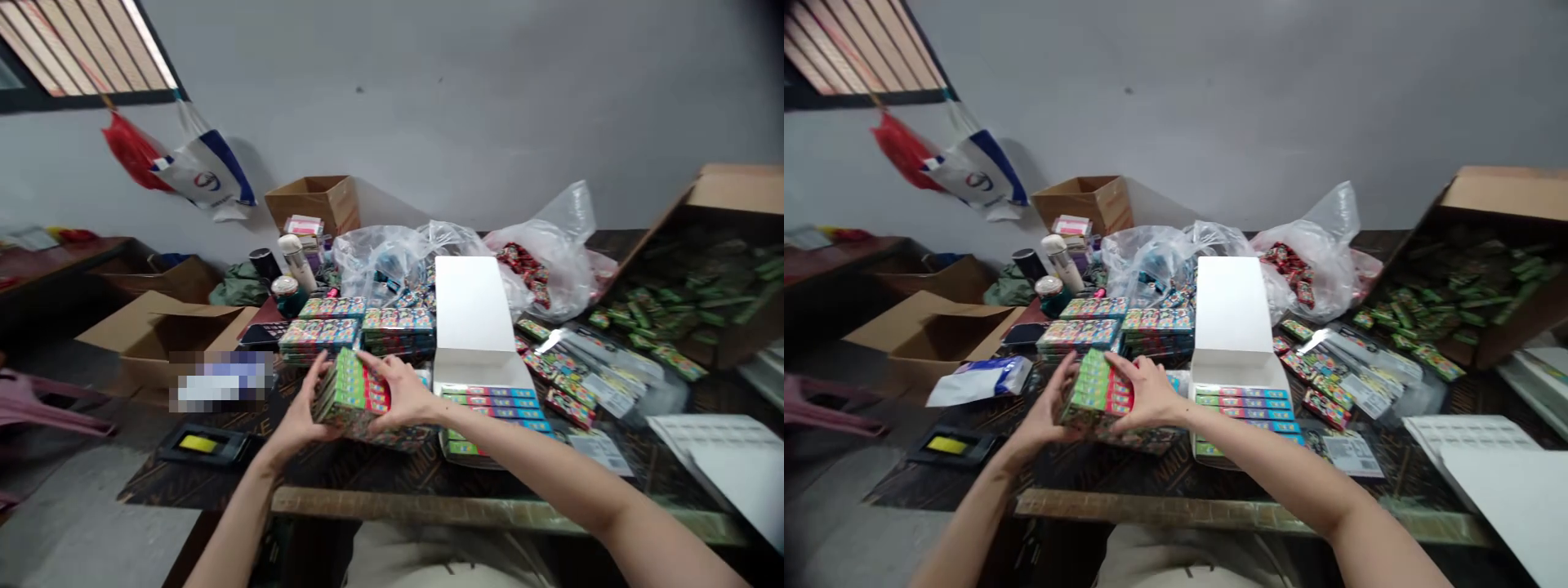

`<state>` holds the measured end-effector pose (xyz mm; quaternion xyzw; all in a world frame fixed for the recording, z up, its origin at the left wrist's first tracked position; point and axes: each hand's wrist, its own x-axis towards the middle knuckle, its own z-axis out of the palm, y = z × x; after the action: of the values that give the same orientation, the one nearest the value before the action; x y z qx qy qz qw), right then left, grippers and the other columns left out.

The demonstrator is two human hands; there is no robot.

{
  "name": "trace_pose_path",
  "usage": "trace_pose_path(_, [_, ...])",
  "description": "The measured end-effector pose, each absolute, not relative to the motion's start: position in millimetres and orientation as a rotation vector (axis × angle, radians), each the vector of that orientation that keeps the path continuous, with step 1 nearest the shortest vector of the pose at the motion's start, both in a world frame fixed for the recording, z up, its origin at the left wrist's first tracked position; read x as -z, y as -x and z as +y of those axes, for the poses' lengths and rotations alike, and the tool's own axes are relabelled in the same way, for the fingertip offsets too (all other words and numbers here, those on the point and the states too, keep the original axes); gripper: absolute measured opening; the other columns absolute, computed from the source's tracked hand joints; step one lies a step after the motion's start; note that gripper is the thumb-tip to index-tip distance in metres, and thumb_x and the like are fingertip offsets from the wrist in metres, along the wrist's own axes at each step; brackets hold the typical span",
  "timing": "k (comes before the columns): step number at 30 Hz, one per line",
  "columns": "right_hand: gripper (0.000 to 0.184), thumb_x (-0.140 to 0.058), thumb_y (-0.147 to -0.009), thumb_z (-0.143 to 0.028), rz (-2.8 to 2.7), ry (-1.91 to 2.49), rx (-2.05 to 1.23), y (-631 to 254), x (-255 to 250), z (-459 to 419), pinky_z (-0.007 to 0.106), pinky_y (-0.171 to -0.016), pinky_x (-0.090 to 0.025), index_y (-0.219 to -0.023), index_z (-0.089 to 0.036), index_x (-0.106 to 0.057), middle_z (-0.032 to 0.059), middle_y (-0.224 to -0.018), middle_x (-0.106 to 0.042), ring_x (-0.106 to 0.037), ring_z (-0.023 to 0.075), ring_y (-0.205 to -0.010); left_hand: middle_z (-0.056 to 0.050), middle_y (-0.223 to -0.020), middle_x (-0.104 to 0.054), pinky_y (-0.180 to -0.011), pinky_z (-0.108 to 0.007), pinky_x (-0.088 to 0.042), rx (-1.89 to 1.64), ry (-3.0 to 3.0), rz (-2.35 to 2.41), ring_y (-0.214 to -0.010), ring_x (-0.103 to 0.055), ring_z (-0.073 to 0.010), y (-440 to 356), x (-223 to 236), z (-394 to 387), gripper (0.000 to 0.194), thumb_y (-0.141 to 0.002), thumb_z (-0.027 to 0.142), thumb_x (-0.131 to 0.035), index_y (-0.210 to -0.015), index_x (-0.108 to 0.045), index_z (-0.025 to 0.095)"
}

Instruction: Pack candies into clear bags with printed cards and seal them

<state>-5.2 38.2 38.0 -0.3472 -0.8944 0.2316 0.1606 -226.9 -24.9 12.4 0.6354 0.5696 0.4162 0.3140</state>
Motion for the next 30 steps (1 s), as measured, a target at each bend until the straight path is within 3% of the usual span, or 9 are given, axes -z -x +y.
trace_pose_path(3, [0.113,-0.068,-0.053,-0.059,-2.385,1.010,-0.504,-51.5,-81.7,47.0,0.039,-0.083,-0.032,-0.140,-0.032,0.000,0.0064,-0.111,-0.038,-0.041,0.0265,-0.095,-0.006,-0.148,-0.006,-0.108,-0.045,-0.011,-1.062,-1.895,1.432,-0.135,-0.005,-0.0295,194.2,-45.4,-13.7,0.114,-0.059,0.041,-0.072,-0.139,0.007,0.027])
trace_pose_path(5, [0.108,-0.066,-0.059,-0.053,-2.317,1.096,-0.275,-90.0,-100.8,55.3,0.040,-0.086,-0.030,-0.140,-0.028,0.001,0.0081,-0.114,-0.036,-0.039,0.0289,-0.100,-0.007,-0.148,0.000,-0.108,-0.047,-0.010,-1.017,-1.977,1.427,-0.135,-0.001,-0.0304,158.2,-44.0,-3.8,0.106,-0.063,0.046,-0.069,-0.140,0.002,0.027])
trace_pose_path(8, [0.104,-0.065,-0.060,-0.047,-2.299,1.227,0.025,-134.3,-102.1,66.0,0.041,-0.087,-0.029,-0.141,-0.024,-0.004,0.0098,-0.116,-0.036,-0.037,0.0311,-0.103,-0.011,-0.145,-0.016,-0.106,-0.050,-0.012,-0.825,-2.149,1.290,-0.134,-0.008,-0.0334,94.3,-21.5,10.2,0.088,-0.060,0.054,-0.067,-0.134,-0.029,0.025])
trace_pose_path(9, [0.103,-0.065,-0.059,-0.047,-2.314,1.251,0.075,-144.4,-96.8,67.8,0.041,-0.087,-0.029,-0.141,-0.024,-0.007,0.0100,-0.115,-0.036,-0.037,0.0311,-0.103,-0.012,-0.142,-0.024,-0.106,-0.052,-0.009,-0.743,-2.221,1.228,-0.133,-0.011,-0.0335,74.7,-13.9,13.4,0.088,-0.057,0.057,-0.067,-0.132,-0.032,0.025])
trace_pose_path(14, [0.095,-0.065,-0.056,-0.048,-2.456,1.223,0.110,-171.3,-68.4,65.6,0.040,-0.086,-0.027,-0.138,-0.026,-0.022,0.0098,-0.109,-0.042,-0.040,0.0284,-0.098,-0.018,-0.135,-0.034,-0.103,-0.058,0.000,-0.475,-2.448,1.105,-0.126,-0.025,-0.0378,25.6,1.4,12.1,0.115,-0.041,0.067,-0.067,-0.136,-0.023,0.020])
trace_pose_path(18, [0.093,-0.064,-0.055,-0.050,-2.601,1.147,0.115,-180.7,-62.5,66.0,0.042,-0.088,-0.022,-0.137,-0.026,-0.026,0.0098,-0.107,-0.043,-0.041,0.0276,-0.097,-0.020,-0.130,-0.036,-0.103,-0.057,-0.003,-0.389,-2.530,1.142,-0.122,-0.029,-0.0399,31.1,3.8,1.9,0.123,-0.032,0.056,-0.073,-0.136,-0.023,0.015])
trace_pose_path(24, [0.096,-0.063,-0.054,-0.053,-2.691,1.077,0.073,-190.3,-54.2,73.1,0.043,-0.087,-0.021,-0.137,-0.023,-0.026,0.0108,-0.105,-0.044,-0.042,0.0273,-0.096,-0.014,-0.123,-0.041,-0.105,-0.053,-0.005,-0.431,-2.511,1.188,-0.117,-0.034,-0.0362,36.0,8.3,-7.3,0.110,-0.031,0.045,-0.074,-0.130,-0.033,0.020])
trace_pose_path(30, [0.099,-0.065,-0.051,-0.045,-2.755,1.087,0.062,-178.2,-48.5,69.2,0.042,-0.086,-0.021,-0.138,-0.024,-0.023,0.0097,-0.102,-0.044,-0.041,0.0266,-0.092,-0.010,-0.116,-0.046,-0.107,-0.051,-0.005,-0.656,-2.403,1.210,-0.113,-0.039,-0.0311,43.4,15.8,-27.9,0.083,-0.044,0.037,-0.070,-0.121,-0.044,0.022])
